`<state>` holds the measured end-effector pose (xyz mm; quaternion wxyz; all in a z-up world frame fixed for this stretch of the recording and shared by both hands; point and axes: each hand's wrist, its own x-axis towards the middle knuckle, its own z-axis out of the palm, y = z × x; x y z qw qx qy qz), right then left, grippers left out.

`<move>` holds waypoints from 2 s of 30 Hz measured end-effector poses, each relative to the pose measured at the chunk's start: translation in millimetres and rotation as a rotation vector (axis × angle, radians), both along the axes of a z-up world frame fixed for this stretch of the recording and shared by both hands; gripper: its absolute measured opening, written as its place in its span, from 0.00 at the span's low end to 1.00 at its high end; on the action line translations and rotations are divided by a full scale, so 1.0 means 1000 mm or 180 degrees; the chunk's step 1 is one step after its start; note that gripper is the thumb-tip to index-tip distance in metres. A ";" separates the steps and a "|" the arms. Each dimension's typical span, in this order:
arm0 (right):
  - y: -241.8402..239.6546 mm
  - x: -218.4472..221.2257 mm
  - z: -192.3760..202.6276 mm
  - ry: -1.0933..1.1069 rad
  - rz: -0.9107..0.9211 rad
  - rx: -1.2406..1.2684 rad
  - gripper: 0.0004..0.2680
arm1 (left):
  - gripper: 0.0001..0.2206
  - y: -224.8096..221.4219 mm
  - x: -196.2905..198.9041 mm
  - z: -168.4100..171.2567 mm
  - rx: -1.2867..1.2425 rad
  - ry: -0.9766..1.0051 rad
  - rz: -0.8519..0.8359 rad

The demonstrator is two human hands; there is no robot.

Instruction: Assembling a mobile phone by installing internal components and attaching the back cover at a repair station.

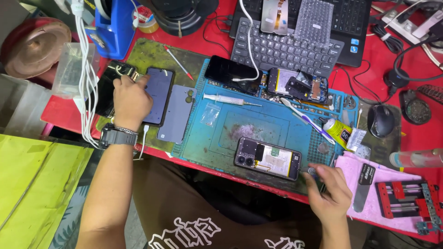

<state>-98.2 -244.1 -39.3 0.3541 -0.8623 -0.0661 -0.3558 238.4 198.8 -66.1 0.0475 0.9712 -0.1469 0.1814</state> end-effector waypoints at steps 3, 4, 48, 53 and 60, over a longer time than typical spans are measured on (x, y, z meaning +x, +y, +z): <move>0.002 0.004 0.004 0.0057 0.0238 0.0027 0.18 | 0.29 -0.002 -0.010 0.015 -0.0019 -0.0061 -0.0033; 0.000 0.003 0.001 0.0067 0.0232 0.0030 0.18 | 0.29 -0.006 -0.017 0.022 -0.0018 -0.0051 -0.0039; 0.060 -0.014 0.011 -0.0426 0.0618 0.0585 0.28 | 0.14 -0.201 -0.250 0.052 -0.2987 0.1929 -0.2815; 0.059 -0.015 0.011 -0.0486 0.0642 0.0658 0.29 | 0.15 -0.198 -0.248 0.054 -0.2952 0.2061 -0.2800; 0.062 -0.011 0.019 -0.0395 0.0812 0.0719 0.30 | 0.15 -0.198 -0.245 0.057 -0.2962 0.1951 -0.2912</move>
